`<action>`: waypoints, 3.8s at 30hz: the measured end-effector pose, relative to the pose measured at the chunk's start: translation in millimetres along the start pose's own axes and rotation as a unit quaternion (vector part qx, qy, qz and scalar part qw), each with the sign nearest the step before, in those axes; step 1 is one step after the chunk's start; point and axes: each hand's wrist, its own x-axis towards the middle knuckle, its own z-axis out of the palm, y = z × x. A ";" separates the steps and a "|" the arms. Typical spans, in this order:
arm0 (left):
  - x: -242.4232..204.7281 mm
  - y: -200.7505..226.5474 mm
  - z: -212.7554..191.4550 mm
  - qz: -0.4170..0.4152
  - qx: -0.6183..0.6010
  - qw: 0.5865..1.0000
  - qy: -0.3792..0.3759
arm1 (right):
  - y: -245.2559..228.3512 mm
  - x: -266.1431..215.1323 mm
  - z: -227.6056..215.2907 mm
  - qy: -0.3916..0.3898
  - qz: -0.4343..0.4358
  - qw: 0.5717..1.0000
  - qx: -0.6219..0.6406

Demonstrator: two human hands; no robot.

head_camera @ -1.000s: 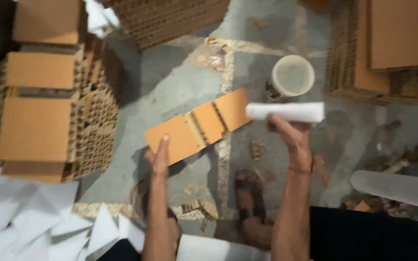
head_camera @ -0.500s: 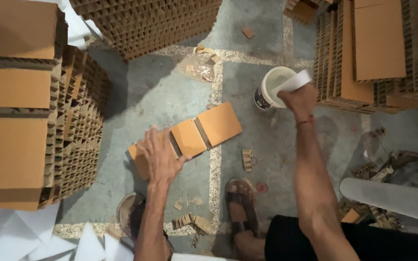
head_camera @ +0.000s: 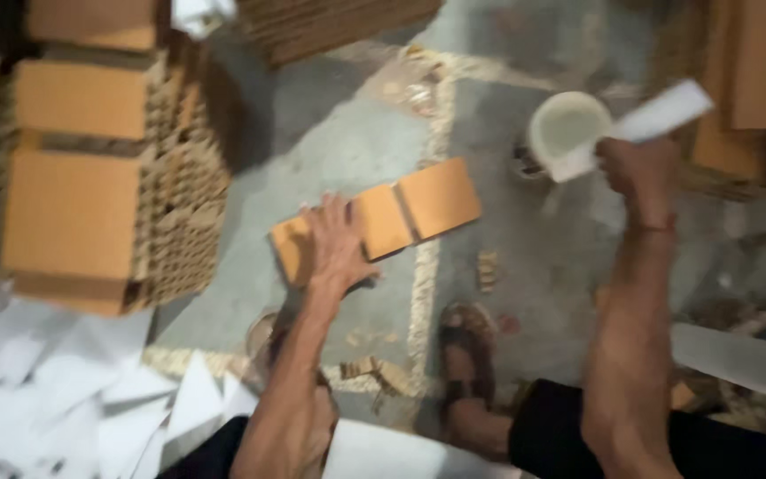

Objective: The person assembles small cardboard boxes by applying glue to the flaps of flat cardboard sheets using a white cylindrical applicator. They fold the glued flaps to form the box structure and press the edges together to secure the bond. The process is repeated for multiple units, with finished boxes being stacked nearby.

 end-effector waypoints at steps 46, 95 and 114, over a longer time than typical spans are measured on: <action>-2.5 3.1 11.8 0.146 -0.214 0.947 0.191 | -18.7 -170.1 109.4 -0.116 -0.105 0.977 0.147; -14.1 -45.7 23.5 -0.133 -0.264 0.894 0.337 | 12.5 -34.1 22.0 0.173 -0.196 0.965 0.002; -41.5 -52.5 97.5 -0.344 -0.404 0.823 0.202 | -12.8 21.4 -28.1 0.112 -0.158 0.979 -0.057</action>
